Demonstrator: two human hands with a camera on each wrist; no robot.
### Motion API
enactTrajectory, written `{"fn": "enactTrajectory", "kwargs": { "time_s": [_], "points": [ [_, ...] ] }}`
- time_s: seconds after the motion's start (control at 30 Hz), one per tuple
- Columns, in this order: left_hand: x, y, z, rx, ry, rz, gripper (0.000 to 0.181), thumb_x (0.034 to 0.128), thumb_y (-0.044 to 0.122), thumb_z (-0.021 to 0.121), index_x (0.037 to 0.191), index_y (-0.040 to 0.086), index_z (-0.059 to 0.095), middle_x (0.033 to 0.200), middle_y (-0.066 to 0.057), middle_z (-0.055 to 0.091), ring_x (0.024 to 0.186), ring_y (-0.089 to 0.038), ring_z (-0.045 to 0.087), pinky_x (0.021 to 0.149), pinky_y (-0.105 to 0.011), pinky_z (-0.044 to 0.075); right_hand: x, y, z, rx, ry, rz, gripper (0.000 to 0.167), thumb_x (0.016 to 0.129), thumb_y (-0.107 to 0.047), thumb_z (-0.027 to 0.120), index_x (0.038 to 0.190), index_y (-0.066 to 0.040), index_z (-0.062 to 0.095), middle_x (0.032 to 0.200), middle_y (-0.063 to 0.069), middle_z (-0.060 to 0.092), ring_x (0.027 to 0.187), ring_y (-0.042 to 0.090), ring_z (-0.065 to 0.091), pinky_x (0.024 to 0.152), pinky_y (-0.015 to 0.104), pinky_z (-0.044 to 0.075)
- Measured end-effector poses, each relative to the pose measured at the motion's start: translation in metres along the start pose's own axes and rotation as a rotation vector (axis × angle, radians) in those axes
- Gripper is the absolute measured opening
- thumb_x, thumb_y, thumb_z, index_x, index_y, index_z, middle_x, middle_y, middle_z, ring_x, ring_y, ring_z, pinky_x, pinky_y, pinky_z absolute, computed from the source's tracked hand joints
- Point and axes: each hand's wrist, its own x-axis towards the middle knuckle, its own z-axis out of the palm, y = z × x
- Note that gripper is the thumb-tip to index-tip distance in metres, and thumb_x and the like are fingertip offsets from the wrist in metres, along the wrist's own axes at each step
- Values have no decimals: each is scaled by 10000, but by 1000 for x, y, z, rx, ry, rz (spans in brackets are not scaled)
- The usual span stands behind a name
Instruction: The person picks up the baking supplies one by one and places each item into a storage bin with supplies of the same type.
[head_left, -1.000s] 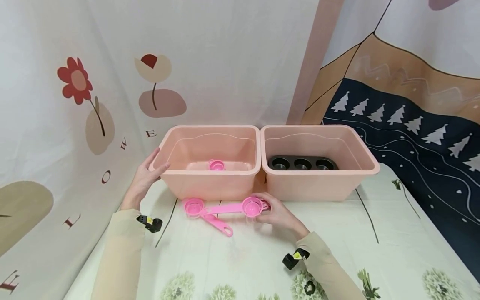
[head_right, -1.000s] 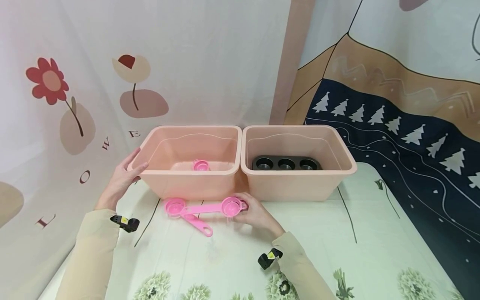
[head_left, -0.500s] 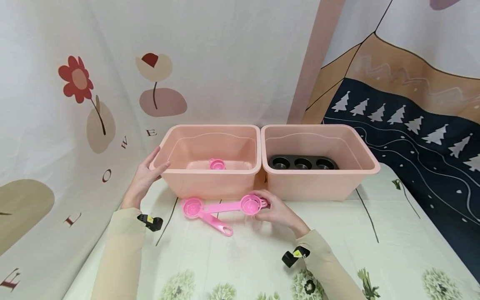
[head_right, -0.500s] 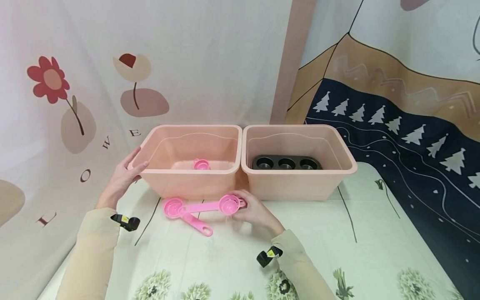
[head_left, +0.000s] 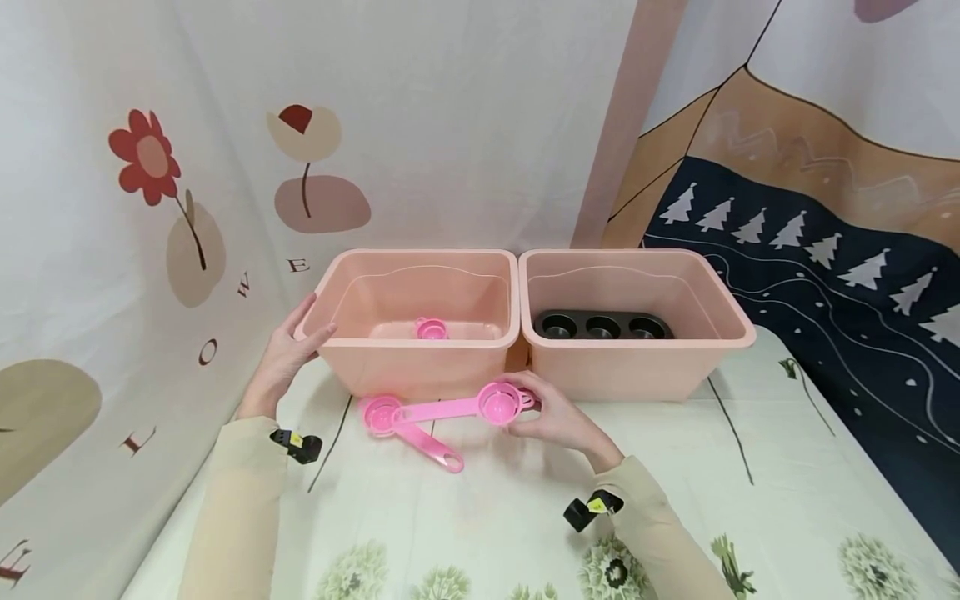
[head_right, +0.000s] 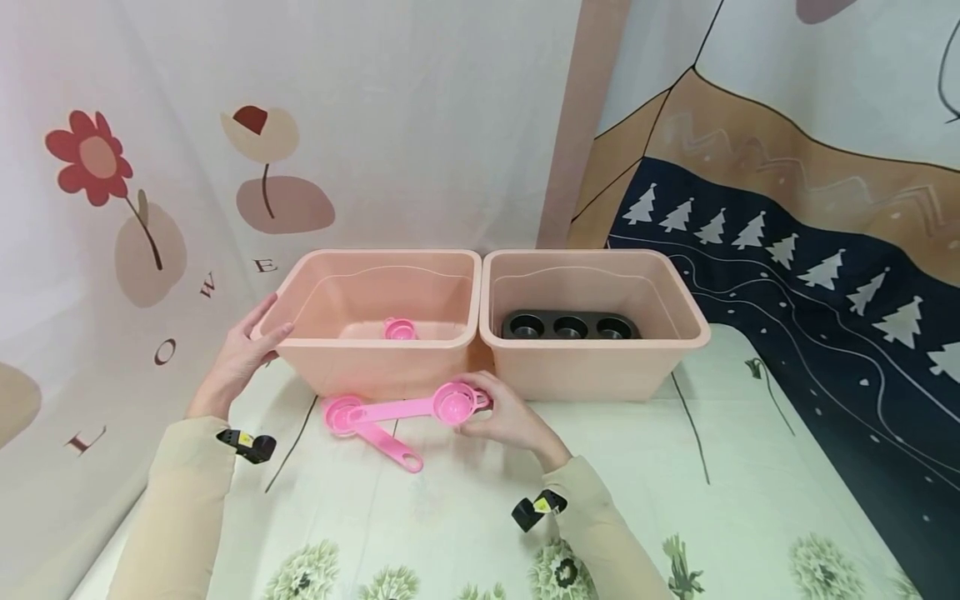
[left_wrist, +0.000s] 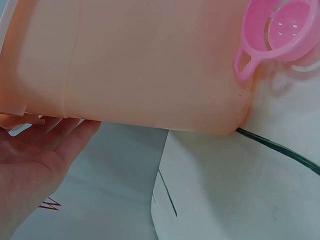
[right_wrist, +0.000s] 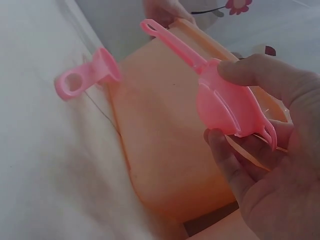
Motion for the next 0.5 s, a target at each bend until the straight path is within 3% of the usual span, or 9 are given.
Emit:
{"fn": "enactTrajectory", "kwargs": {
  "time_s": [0.07,0.13,0.33,0.5],
  "points": [
    [0,1,0,1,0,5,777,959,289,616,1564,226,133,1556,-198,205,1317,-328,355,861,-186,475,0,-2,-1,1,6,-4,615,747,78,756,1313,67,517,1214,196,564,1121,332,519,958,430,435],
    [-1,1,0,3,-1,5,777,959,291,615,1564,229,132,1554,-201,210,1313,-326,360,873,-198,475,0,-4,-3,1,11,-7,614,744,72,762,1310,64,522,1209,192,570,1119,328,522,958,414,430],
    [-1,-1,0,2,0,6,773,961,295,609,1564,238,129,1556,-192,213,1304,-330,365,1034,-506,367,-1,-8,-5,-5,27,-17,621,739,46,780,1308,55,532,1193,184,580,1103,310,535,945,372,431],
    [0,-1,0,-7,-1,16,765,967,284,598,1565,231,124,1566,-186,184,1308,-346,352,1038,-568,327,-1,-10,-7,-4,34,-11,625,744,36,784,1316,40,531,1206,170,575,1110,293,531,955,361,424]
  ]
}}
